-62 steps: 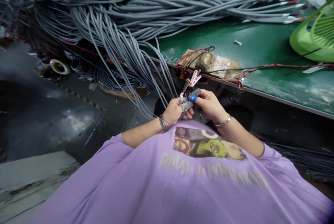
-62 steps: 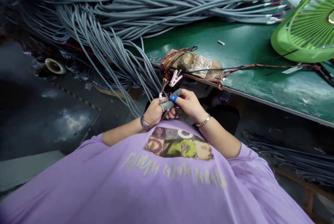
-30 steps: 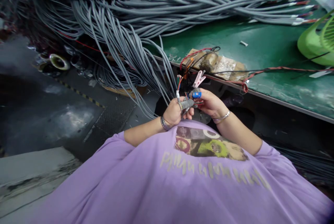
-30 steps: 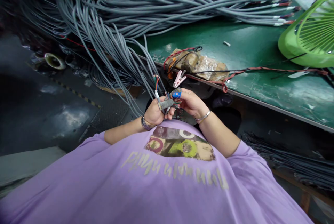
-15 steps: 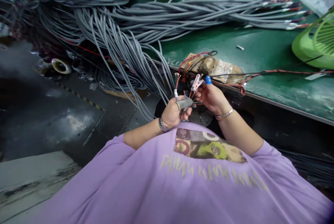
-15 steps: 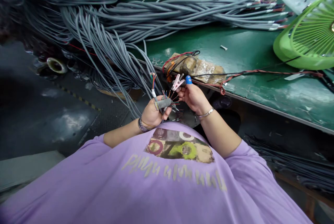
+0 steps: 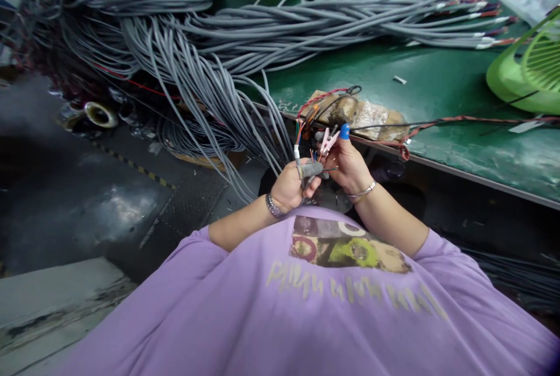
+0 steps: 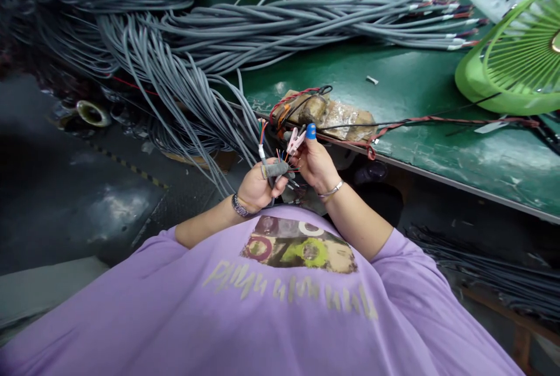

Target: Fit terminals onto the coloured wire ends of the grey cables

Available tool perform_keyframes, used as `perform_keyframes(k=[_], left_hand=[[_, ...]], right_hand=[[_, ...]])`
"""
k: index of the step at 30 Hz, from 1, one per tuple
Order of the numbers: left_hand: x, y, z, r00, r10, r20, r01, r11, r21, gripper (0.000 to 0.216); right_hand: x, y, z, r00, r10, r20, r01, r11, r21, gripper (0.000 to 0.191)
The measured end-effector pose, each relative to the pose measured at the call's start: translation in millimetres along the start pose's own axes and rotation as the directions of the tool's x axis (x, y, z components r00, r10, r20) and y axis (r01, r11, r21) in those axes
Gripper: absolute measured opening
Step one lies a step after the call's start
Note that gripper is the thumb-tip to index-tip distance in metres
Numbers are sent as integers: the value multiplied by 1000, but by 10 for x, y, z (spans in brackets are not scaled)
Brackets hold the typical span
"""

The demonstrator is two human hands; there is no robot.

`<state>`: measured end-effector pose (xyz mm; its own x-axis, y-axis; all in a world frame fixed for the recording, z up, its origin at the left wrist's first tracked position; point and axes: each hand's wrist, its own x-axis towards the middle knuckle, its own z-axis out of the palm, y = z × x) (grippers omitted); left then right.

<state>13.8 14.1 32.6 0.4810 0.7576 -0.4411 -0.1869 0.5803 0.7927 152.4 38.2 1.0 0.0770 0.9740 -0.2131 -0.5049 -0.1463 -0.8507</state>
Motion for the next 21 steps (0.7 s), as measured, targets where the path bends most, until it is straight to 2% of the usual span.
perform_keyframes(k=[5, 9, 12, 16, 21], left_hand=[[10, -19, 0, 1000, 1, 6, -1, 1000, 16, 38], [-4, -25, 5, 1000, 11, 1, -11, 1000, -3, 39], [-35, -31, 3, 1000, 19, -7, -18, 1000, 18, 40], [-97, -40, -14, 999, 40, -18, -39, 997, 60, 41], [-131, -36, -15, 992, 112, -52, -107, 991, 80, 42]], right_hand=[[15, -2, 20, 999, -19, -44, 20, 1000, 11, 68], [-37, -34, 33, 997, 59, -47, -56, 997, 51, 70], [-79, -60, 13, 994, 106, -16, -105, 994, 20, 72], [-112, -106, -21, 993, 97, 70, -95, 995, -22, 70], [-131, -208, -15, 986, 124, 108, -125, 992, 5, 60]])
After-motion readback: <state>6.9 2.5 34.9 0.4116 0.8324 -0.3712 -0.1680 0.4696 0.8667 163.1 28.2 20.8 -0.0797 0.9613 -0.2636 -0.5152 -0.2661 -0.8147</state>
